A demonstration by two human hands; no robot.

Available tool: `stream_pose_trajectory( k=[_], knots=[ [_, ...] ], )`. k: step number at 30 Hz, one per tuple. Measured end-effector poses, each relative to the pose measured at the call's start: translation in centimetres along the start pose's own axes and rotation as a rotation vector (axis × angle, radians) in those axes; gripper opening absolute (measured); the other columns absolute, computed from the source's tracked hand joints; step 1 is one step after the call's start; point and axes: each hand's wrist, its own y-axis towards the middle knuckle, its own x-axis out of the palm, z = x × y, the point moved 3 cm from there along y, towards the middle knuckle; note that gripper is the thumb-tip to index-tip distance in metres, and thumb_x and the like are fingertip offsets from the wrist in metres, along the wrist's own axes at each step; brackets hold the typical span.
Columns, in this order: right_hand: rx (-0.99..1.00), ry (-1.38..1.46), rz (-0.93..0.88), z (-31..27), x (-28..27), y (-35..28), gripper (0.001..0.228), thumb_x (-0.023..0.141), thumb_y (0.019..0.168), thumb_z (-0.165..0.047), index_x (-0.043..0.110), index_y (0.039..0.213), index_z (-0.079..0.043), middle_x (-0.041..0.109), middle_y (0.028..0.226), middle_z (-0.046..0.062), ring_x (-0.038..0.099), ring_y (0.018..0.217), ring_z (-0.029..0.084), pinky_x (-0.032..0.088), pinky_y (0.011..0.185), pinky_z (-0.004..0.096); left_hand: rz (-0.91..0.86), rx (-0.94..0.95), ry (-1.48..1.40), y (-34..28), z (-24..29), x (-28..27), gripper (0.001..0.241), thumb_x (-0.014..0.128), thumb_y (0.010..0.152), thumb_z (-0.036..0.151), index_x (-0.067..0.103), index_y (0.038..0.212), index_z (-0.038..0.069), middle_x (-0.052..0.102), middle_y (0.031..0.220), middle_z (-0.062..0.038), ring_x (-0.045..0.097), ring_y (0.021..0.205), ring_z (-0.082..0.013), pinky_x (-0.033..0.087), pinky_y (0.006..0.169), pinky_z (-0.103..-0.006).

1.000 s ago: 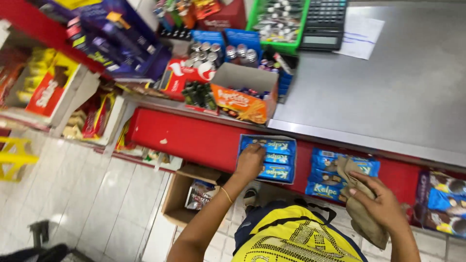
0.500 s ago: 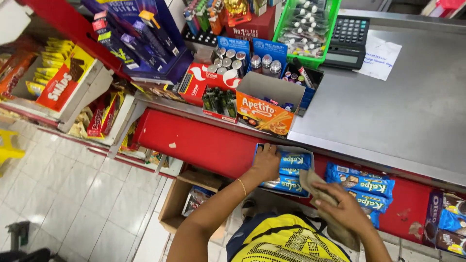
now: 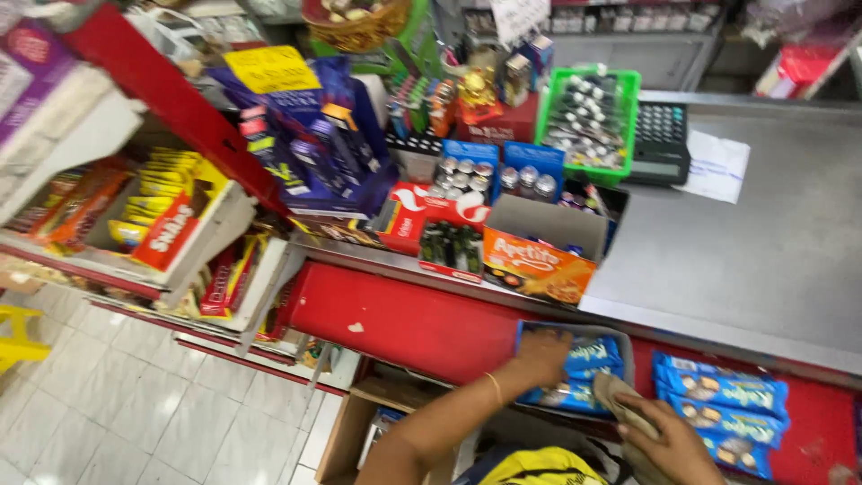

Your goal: Cleaning snack bar wrappers with a cloth and organizing them into cardboard boxes at a store checkout counter.

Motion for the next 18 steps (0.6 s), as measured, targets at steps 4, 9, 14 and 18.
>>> stream_pose_trajectory(
  k=[4,9,14,18],
  knots=[
    [0.131,-0.215,-0.058,5.5,2.6,4.0,0.062,0.081,0.081,-0.044,0.062,0.141,-0.044,0.079,0.122,0.002,0.08,0.115,0.016,0.061,0.106,0.035,0.024,0.015,-0.142,-2.0,1.7,-0.4,0.039,0.07,0.073,0.007,0.054,0.107,-0.003,0.072,0.088,-0.024,0.07,0.078,-0.0443,0.054,0.064,-0.053],
    [-0.19,-0.299,-0.099,7.8,1.7,15.9,0.07,0.084,0.073,-0.048,0.063,0.139,-0.041,0.079,0.122,0.004,0.08,0.113,0.019,0.063,0.102,0.036,-0.019,-0.022,-0.41,-7.1,-0.8,-4.4,0.05,0.069,0.066,0.032,0.069,0.107,0.002,0.076,0.095,-0.019,0.071,0.083,-0.0423,0.056,0.072,-0.0494],
    [-0.513,-0.314,-0.115,2.5,3.3,24.6,0.079,0.087,0.062,-0.052,0.065,0.137,-0.037,0.079,0.122,0.007,0.081,0.111,0.023,0.066,0.096,0.038,-0.059,0.127,-1.782,-15.6,-6.9,-1.8,0.051,0.088,0.075,0.02,0.062,0.115,0.001,0.071,0.093,-0.009,0.069,0.073,-0.0169,0.058,0.057,-0.0287],
    [-0.715,-0.29,-0.109,-0.2,9.2,28.2,0.087,0.09,0.054,-0.056,0.066,0.135,-0.034,0.079,0.122,0.01,0.081,0.11,0.027,0.068,0.091,0.039,0.196,0.008,-1.801,-24.8,-9.7,-4.7,0.037,0.085,0.08,0.019,0.061,0.106,0.008,0.071,0.086,-0.001,0.067,0.069,-0.0083,0.053,0.056,-0.0182]
  ],
)
